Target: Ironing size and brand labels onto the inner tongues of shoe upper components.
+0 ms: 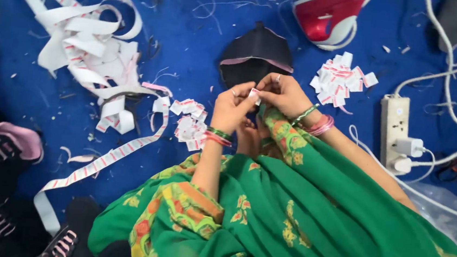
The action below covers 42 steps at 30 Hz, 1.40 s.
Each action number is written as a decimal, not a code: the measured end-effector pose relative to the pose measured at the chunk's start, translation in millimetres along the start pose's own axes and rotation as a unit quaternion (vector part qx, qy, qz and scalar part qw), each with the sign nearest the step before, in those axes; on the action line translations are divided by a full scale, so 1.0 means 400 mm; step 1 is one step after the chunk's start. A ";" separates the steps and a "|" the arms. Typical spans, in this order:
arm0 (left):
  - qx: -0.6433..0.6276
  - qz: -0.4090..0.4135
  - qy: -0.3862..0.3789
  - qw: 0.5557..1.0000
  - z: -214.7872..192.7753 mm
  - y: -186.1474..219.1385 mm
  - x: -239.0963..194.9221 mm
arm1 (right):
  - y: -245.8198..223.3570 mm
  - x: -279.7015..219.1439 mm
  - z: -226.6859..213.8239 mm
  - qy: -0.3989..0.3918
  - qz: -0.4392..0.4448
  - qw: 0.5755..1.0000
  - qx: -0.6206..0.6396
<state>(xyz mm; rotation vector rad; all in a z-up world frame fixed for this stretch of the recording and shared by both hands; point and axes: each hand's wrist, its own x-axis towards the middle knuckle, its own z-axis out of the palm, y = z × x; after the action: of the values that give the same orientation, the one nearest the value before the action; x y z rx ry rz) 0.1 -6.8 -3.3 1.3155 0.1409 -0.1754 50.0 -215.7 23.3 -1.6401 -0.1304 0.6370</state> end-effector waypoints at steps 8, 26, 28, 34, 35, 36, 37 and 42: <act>0.278 0.079 0.244 0.926 -0.306 -0.032 -0.060 | 0.098 -0.031 -0.211 0.079 0.026 0.883 -0.462; 0.498 0.083 0.256 0.825 -0.313 0.090 -0.129 | 0.030 0.185 -0.006 0.099 -0.191 0.821 -0.529; 0.453 0.104 0.295 0.835 -0.269 0.125 -0.118 | 0.047 0.186 0.010 0.108 -0.192 0.805 -0.551; 0.357 0.140 0.137 0.913 -0.081 0.077 0.117 | 0.061 0.162 0.011 0.116 -0.237 0.752 -0.604; 0.427 0.175 0.053 0.886 -0.054 0.034 0.178 | 0.062 0.154 0.010 0.111 -0.251 0.746 -0.608; 0.425 0.179 0.048 0.886 -0.049 -0.008 0.280 | 0.041 0.166 0.003 0.116 -0.248 0.744 -0.610; 0.529 0.145 0.054 0.834 -0.042 -0.063 0.356 | 0.032 0.159 0.007 0.118 -0.244 0.748 -0.605; 0.480 0.160 0.082 0.859 0.015 0.037 0.435 | 0.044 0.162 -0.005 0.144 -0.214 0.763 -0.592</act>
<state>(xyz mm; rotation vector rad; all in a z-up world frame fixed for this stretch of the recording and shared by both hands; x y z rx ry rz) 173.5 -17.2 -23.0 2.3335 -0.0409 0.1910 100.4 -192.3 -14.6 -2.7697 -0.7893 -0.1758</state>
